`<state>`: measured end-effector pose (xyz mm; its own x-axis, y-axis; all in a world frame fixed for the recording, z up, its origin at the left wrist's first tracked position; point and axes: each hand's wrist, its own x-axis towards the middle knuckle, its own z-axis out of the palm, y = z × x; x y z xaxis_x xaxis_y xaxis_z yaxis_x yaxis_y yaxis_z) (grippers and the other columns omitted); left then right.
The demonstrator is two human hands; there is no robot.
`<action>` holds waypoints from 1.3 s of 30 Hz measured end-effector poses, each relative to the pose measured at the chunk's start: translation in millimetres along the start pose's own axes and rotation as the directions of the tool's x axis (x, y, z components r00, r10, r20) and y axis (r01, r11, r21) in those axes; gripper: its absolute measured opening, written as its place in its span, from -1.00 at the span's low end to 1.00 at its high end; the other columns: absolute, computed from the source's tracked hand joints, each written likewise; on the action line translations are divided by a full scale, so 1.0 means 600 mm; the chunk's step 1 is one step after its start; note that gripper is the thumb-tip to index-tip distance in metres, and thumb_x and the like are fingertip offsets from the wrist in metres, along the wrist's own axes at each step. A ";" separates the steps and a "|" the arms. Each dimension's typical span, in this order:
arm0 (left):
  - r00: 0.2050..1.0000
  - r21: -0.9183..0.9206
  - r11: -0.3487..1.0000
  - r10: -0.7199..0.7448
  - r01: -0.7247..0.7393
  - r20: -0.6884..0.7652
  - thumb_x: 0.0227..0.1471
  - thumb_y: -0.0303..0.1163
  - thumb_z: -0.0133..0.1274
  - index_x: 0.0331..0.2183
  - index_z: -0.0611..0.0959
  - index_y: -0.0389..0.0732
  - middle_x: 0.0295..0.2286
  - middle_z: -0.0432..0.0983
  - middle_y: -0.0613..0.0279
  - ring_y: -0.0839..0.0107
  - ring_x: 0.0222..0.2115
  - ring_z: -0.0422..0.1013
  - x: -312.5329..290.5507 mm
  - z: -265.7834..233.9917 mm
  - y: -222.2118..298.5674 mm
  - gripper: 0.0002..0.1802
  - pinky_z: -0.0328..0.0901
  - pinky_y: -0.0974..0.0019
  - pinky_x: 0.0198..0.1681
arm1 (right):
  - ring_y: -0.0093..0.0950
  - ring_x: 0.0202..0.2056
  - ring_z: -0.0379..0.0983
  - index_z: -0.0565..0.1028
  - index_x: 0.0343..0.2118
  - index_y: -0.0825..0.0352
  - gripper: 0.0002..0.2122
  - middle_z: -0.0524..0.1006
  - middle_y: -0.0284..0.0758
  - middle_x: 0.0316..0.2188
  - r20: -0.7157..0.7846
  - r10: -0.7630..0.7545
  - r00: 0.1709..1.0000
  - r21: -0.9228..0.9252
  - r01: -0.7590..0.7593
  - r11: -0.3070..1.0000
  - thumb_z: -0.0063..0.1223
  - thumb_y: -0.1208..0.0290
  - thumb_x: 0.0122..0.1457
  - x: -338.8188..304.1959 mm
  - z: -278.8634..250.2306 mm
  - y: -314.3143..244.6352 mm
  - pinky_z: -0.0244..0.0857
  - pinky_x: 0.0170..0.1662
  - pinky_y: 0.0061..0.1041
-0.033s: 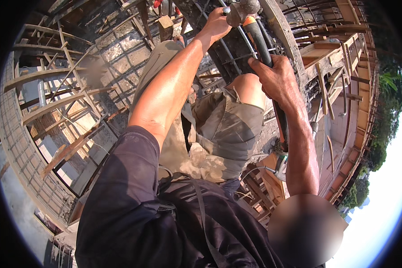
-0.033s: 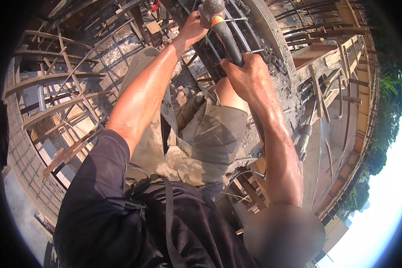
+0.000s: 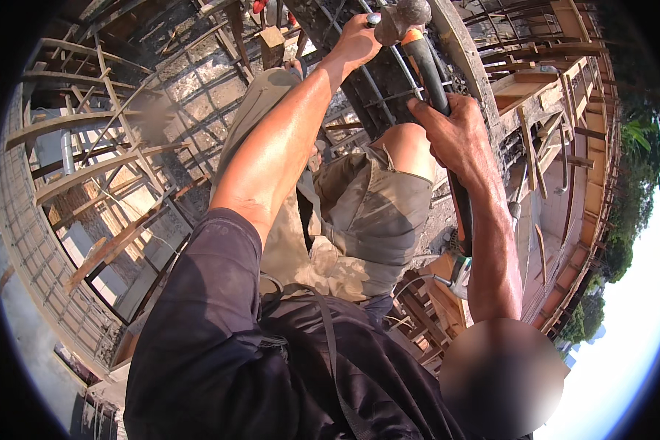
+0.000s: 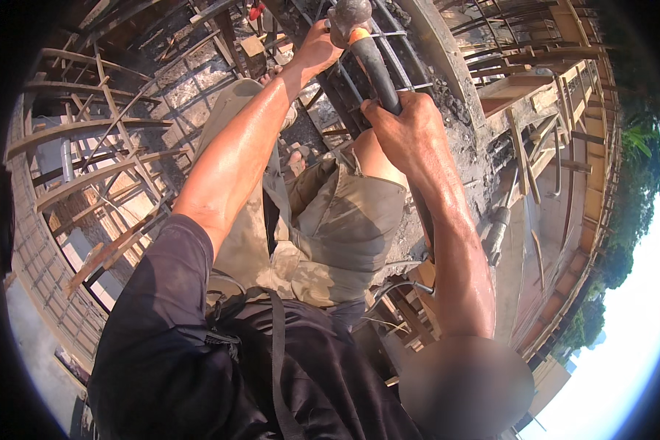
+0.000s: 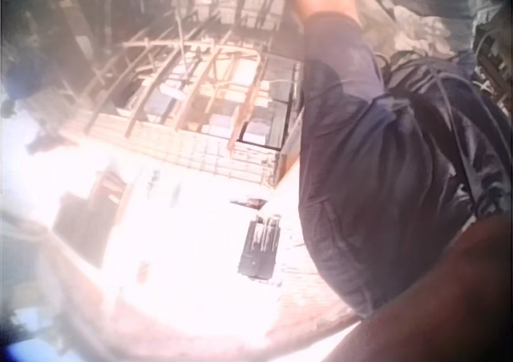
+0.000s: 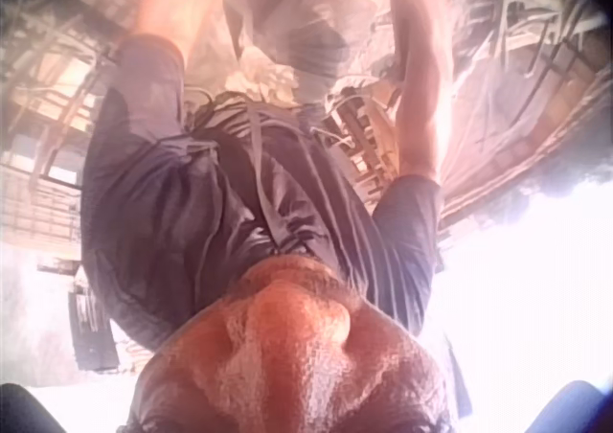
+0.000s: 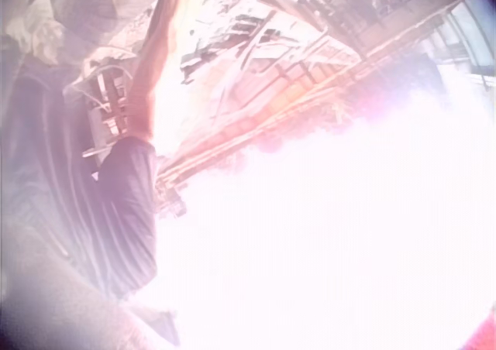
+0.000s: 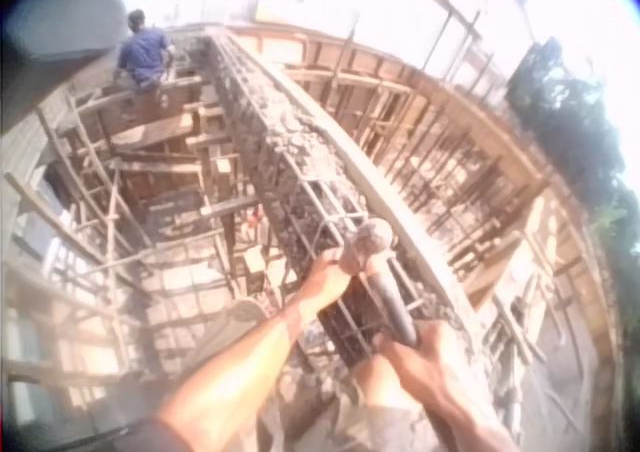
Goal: The person uses a hammer and a metal rod to chip away excess concrete from a reinforced beam. They sit on the structure and strike the rod with the hammer to remove material from the surface and edges of the beam.
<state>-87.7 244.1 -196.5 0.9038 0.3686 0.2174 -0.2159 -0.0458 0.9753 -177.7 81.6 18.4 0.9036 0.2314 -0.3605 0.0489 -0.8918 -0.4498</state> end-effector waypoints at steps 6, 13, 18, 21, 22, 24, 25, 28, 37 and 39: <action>0.994 -0.010 0.995 -0.095 0.095 0.063 0.25 -0.16 -0.09 -0.44 0.66 -0.22 -0.47 0.60 0.18 0.26 -0.56 0.44 0.003 0.002 0.015 -0.61 0.30 0.27 -0.38 | -0.79 -0.79 0.05 0.40 -0.67 0.22 -0.67 0.20 -0.59 -0.81 -0.389 -0.137 0.911 0.500 0.334 0.799 0.19 0.27 0.20 -0.063 -0.062 -0.091 -0.11 -0.71 -0.67; 0.993 -0.451 0.891 0.091 -0.050 0.071 0.06 -0.04 0.18 -0.22 0.66 -0.20 -0.36 0.61 0.15 0.30 -0.30 0.52 0.011 -0.012 -0.061 -0.58 0.36 0.21 -0.23 | -0.26 -0.50 0.53 0.58 -0.43 0.50 -0.62 0.53 -0.06 -0.61 0.113 0.038 0.993 -0.097 -0.027 0.995 0.15 0.15 0.07 0.023 0.021 0.008 0.37 -0.31 -0.25; 0.976 0.033 0.980 -0.197 0.195 0.097 0.08 0.07 0.14 -0.45 0.66 -0.18 -0.63 0.46 0.24 0.38 -0.51 0.41 -0.009 0.036 -0.008 -0.54 0.29 0.17 -0.36 | -0.64 -0.70 0.22 0.49 -0.58 0.36 -0.68 0.34 -0.44 -0.76 -0.163 -0.070 0.984 0.212 0.104 0.972 0.22 0.19 0.11 -0.054 -0.062 -0.060 0.09 -0.59 -0.56; 0.989 0.038 0.989 -0.142 0.141 0.037 0.15 0.00 0.10 -0.61 0.44 -0.09 -0.70 0.14 0.54 0.65 -0.61 0.08 -0.014 0.028 0.004 -0.54 0.04 0.37 -0.53 | -0.74 -0.79 0.08 0.43 -0.63 0.26 -0.71 0.23 -0.56 -0.80 -0.442 -0.228 0.868 0.486 0.445 0.752 0.19 0.31 0.19 -0.060 -0.087 -0.108 -0.07 -0.70 -0.68; 0.984 0.047 0.984 -0.172 0.170 0.034 0.11 0.05 0.12 -0.52 0.56 -0.13 -0.65 0.32 0.38 0.51 -0.56 0.26 -0.009 0.025 -0.003 -0.56 0.18 0.27 -0.44 | -0.73 -0.79 0.09 0.43 -0.63 0.27 -0.72 0.22 -0.54 -0.80 -0.465 -0.315 0.828 0.514 0.542 0.665 0.16 0.35 0.20 -0.047 -0.079 -0.105 -0.03 -0.68 -0.65; 0.982 0.060 0.981 -0.186 0.183 0.038 0.09 0.06 0.14 -0.47 0.62 -0.15 -0.63 0.43 0.30 0.46 -0.53 0.36 -0.002 0.036 -0.004 -0.56 0.26 0.23 -0.40 | -0.68 -0.77 0.13 0.42 -0.63 0.29 -0.70 0.23 -0.51 -0.80 -0.399 -0.204 0.894 0.489 0.396 0.777 0.08 0.33 0.24 -0.020 -0.044 -0.065 0.06 -0.66 -0.60; 0.984 0.060 0.984 -0.170 0.167 0.049 0.11 0.01 0.14 -0.51 0.57 -0.13 -0.64 0.36 0.39 0.55 -0.54 0.28 -0.005 0.053 0.008 -0.59 0.21 0.29 -0.44 | -0.63 -0.76 0.20 0.43 -0.61 0.33 -0.69 0.29 -0.47 -0.79 -0.312 -0.107 0.944 0.255 0.192 0.948 0.08 0.26 0.21 0.002 -0.031 -0.010 0.13 -0.63 -0.54; 0.999 -0.059 0.998 -0.003 0.005 0.035 0.06 -0.08 0.20 -0.35 0.64 -0.17 -0.50 0.53 0.25 0.45 -0.42 0.44 -0.007 0.020 -0.048 -0.66 0.32 0.28 -0.31 | -0.61 -0.71 0.29 0.47 -0.55 0.39 -0.67 0.36 -0.42 -0.76 0.041 -0.011 0.999 -0.130 0.016 0.991 0.15 0.17 0.11 0.036 0.028 0.045 0.18 -0.60 -0.48; 0.842 0.243 0.968 -0.082 -0.060 0.534 0.14 -0.07 0.04 -0.53 0.53 -0.27 -0.63 0.40 0.00 0.14 -0.59 0.34 -0.160 0.129 0.022 -0.56 0.24 0.10 -0.44 | -0.64 -0.74 0.25 0.40 -0.58 0.35 -0.68 0.32 -0.46 -0.76 0.060 0.259 0.964 0.330 -0.264 0.906 0.17 0.19 0.09 -0.070 -0.013 0.077 0.12 -0.67 -0.55; 0.885 0.225 0.969 -0.014 -0.102 0.465 0.15 -0.03 -0.04 -0.59 0.49 -0.27 -0.64 0.37 -0.05 -0.01 -0.59 0.31 -0.173 0.134 0.028 -0.50 0.22 0.04 -0.45 | -0.67 -0.75 0.20 0.38 -0.58 0.33 -0.69 0.30 -0.48 -0.76 0.057 0.288 0.956 0.394 -0.287 0.873 0.18 0.22 0.11 -0.088 -0.028 0.077 0.06 -0.70 -0.59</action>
<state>-155.5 130.3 -199.7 0.9750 -0.1045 0.1963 -0.2187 -0.2906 0.9315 -215.8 21.9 30.4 0.8536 -0.0140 -0.5207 -0.3841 -0.6922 -0.6110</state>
